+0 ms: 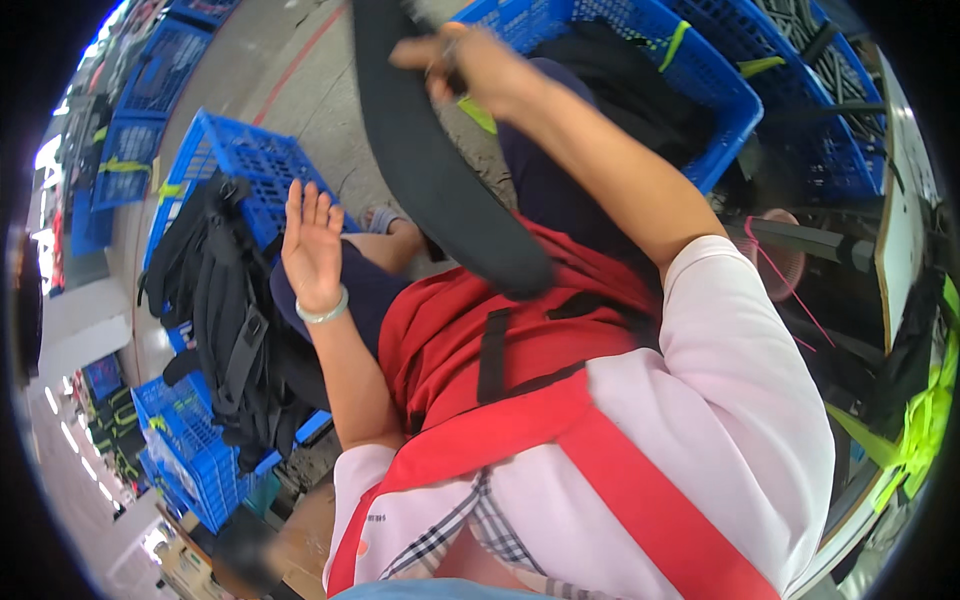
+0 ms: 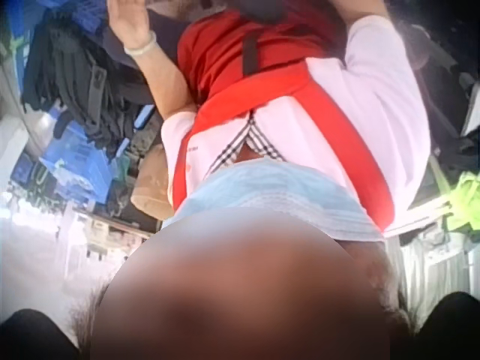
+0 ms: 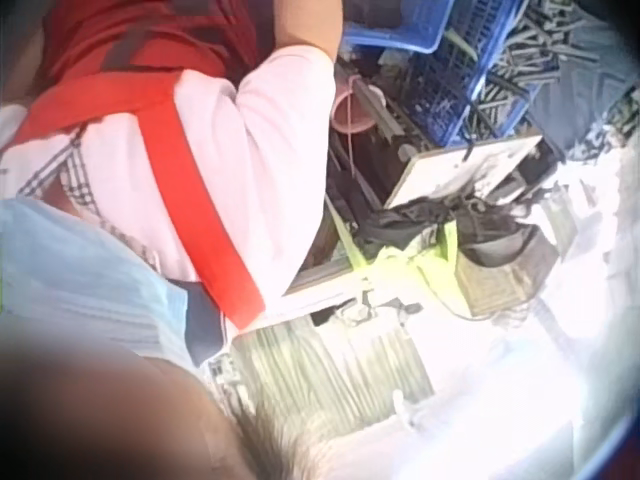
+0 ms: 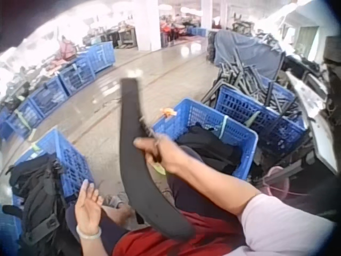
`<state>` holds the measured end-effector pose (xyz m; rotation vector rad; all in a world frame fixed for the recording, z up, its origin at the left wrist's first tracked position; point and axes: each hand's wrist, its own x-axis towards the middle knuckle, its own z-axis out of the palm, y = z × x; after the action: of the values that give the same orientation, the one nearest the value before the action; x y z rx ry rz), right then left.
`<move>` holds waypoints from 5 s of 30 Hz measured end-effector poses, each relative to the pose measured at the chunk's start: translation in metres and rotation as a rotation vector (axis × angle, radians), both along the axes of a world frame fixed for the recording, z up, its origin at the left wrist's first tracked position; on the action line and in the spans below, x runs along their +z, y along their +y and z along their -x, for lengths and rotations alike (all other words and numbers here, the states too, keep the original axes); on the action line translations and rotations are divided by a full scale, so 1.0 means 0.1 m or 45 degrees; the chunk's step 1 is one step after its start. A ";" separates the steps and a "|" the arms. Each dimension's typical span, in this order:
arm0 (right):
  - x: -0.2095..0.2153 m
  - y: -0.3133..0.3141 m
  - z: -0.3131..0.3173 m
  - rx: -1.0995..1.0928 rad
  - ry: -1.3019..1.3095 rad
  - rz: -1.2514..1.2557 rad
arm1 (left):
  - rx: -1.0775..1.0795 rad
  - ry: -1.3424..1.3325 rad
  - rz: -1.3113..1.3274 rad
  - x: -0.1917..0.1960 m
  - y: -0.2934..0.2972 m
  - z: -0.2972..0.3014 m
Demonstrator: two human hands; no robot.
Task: Trimming excess material and loose threads from backpack shoulder straps using scissors.
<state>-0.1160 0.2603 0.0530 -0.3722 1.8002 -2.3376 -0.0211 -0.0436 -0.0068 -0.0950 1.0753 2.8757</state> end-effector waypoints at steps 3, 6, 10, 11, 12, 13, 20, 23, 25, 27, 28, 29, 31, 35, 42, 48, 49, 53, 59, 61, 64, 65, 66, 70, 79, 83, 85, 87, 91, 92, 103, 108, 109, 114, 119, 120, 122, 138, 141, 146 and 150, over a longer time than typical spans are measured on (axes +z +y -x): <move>-0.39 1.21 0.78 -0.091 -0.233 0.935 | 0.003 -0.040 0.057 0.01 0.10 0.01; -0.88 2.32 0.91 -0.768 -0.188 0.954 | -0.021 -0.053 0.144 0.06 0.31 0.06; -2.04 2.80 0.42 -1.399 -0.239 0.814 | -0.069 -0.087 0.196 0.00 0.45 0.08; -2.24 3.32 0.15 -1.581 -0.250 0.669 | -0.149 -0.074 0.173 -0.03 0.67 0.16; -2.59 2.73 0.01 -1.632 -0.716 0.761 | -0.095 -0.138 0.326 -0.03 0.49 0.06; -2.77 2.74 -0.20 -1.603 -0.752 0.206 | -0.094 -0.133 0.315 -0.03 0.53 0.07; -2.19 2.41 -0.10 -0.855 -0.600 0.053 | 0.411 -0.045 0.952 0.23 0.01 -0.26; -1.50 2.65 0.11 -0.475 -0.449 0.240 | 0.556 0.035 1.064 0.33 -0.20 -0.47; -1.09 2.22 0.14 -0.605 -0.453 0.101 | 0.733 0.021 1.470 0.30 -0.54 -0.75; -0.80 1.93 0.19 -0.464 -0.164 -0.348 | 0.976 -0.033 2.089 0.30 -0.92 -1.03; -0.78 1.67 0.24 -0.542 0.049 -0.545 | 1.054 -0.119 2.297 0.17 -1.17 -1.24; -0.74 1.36 0.21 -0.622 0.267 -0.728 | 1.121 -0.216 2.510 0.00 -1.44 -1.51; -0.62 1.11 0.20 -0.564 0.341 -1.093 | 1.001 -0.471 2.446 -0.24 -1.66 -1.86; -0.54 0.81 0.13 -0.523 0.592 -1.549 | 0.820 -0.874 2.471 -0.58 -1.73 -2.12; -0.50 0.40 -0.17 -0.248 0.681 -1.501 | 0.992 -0.466 -0.276 0.41 -1.34 -2.12; -0.47 -0.20 -0.70 0.676 -0.230 -0.493 | 0.493 -0.037 -0.013 0.53 0.27 -1.91; -0.24 -0.37 -0.94 0.847 -0.266 -0.417 | 0.469 -0.083 0.101 0.61 0.52 -1.83; -0.22 -0.64 -1.33 0.707 0.052 -0.099 | 0.039 0.199 0.544 0.65 0.95 -1.58; -0.15 -0.45 -1.23 0.639 -0.215 -0.245 | 0.869 0.233 1.702 1.10 -0.36 -1.57; -0.23 -0.35 -1.19 0.630 -0.279 -0.291 | 1.152 0.219 1.913 1.02 -0.77 -1.60; -0.33 -0.38 -1.17 0.714 -0.290 -0.351 | 1.299 0.124 1.600 0.98 -1.02 -1.72; -0.36 -0.39 -1.16 0.709 -0.288 -0.349 | 1.285 0.049 1.393 0.96 -1.01 -1.79; -0.40 -0.39 -1.16 0.725 -0.285 -0.370 | 0.980 0.106 0.975 1.03 -0.98 -1.86; -0.49 -0.43 -1.16 0.781 -0.222 -0.409 | 0.555 0.120 0.406 0.91 -1.15 -2.01; -0.66 -0.44 -1.14 0.726 -0.246 -0.510 | -0.070 -0.071 3.154 -0.25 -1.58 -1.91; -0.67 -0.43 -1.12 0.685 -0.287 -0.552 | -0.277 0.053 2.935 -0.09 -1.51 -1.60; -0.68 -0.43 -1.11 0.679 -0.255 -0.515 | -0.094 0.218 2.911 0.24 -1.44 -1.49; -0.69 -0.44 -1.07 0.667 -0.264 -0.537 | 0.117 -0.037 2.326 0.64 -1.44 -1.38; -0.55 -0.56 -1.07 0.586 -0.227 -0.575 | 0.813 0.286 1.613 1.78 -1.06 -1.21; -0.51 -0.59 -1.05 0.556 -0.284 -0.559 | 0.923 0.348 1.588 1.98 -1.04 -1.13; 0.23 -0.93 -1.11 0.712 -0.255 0.029 | 1.039 0.332 0.600 1.73 -0.17 -0.03; 0.07 -0.77 -1.01 0.591 -0.177 -0.176 | 0.730 0.183 0.206 0.77 -0.12 0.03; 0.00 -0.75 -0.95 0.584 -0.168 -0.179 | 0.564 -0.008 0.058 0.63 -0.01 0.01; -0.14 -0.75 -0.75 0.579 -0.390 -0.169 | -0.085 -0.136 0.096 0.32 0.34 -0.33; -0.20 -0.77 -0.69 0.680 -0.590 -0.165 | -0.140 -0.046 0.193 0.32 0.18 -0.22; -0.21 -0.77 -0.68 0.628 -0.398 -0.186 | -0.010 -0.055 0.239 0.33 0.17 -0.17; -0.24 -0.76 -0.62 0.560 -0.228 -0.270 | 0.227 -0.072 0.235 0.36 0.17 -0.09; 0.11 -0.37 -0.73 0.718 -0.005 -0.952 | 0.206 -0.030 0.288 0.20 0.24 -0.26; 0.07 -0.27 -0.76 0.739 0.007 -0.967 | 0.153 -0.014 0.318 0.21 0.22 -0.27; 0.10 -0.23 -0.72 0.854 0.071 -1.049 | 0.086 0.037 0.410 0.17 0.23 -0.29; 0.04 -0.20 -0.74 0.854 0.141 -1.020 | 0.067 0.122 0.451 0.11 0.18 -0.29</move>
<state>-0.0418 0.2400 0.0569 -0.8078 2.0467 -1.0768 0.0084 -0.0254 0.0038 -0.0029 1.6135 2.7241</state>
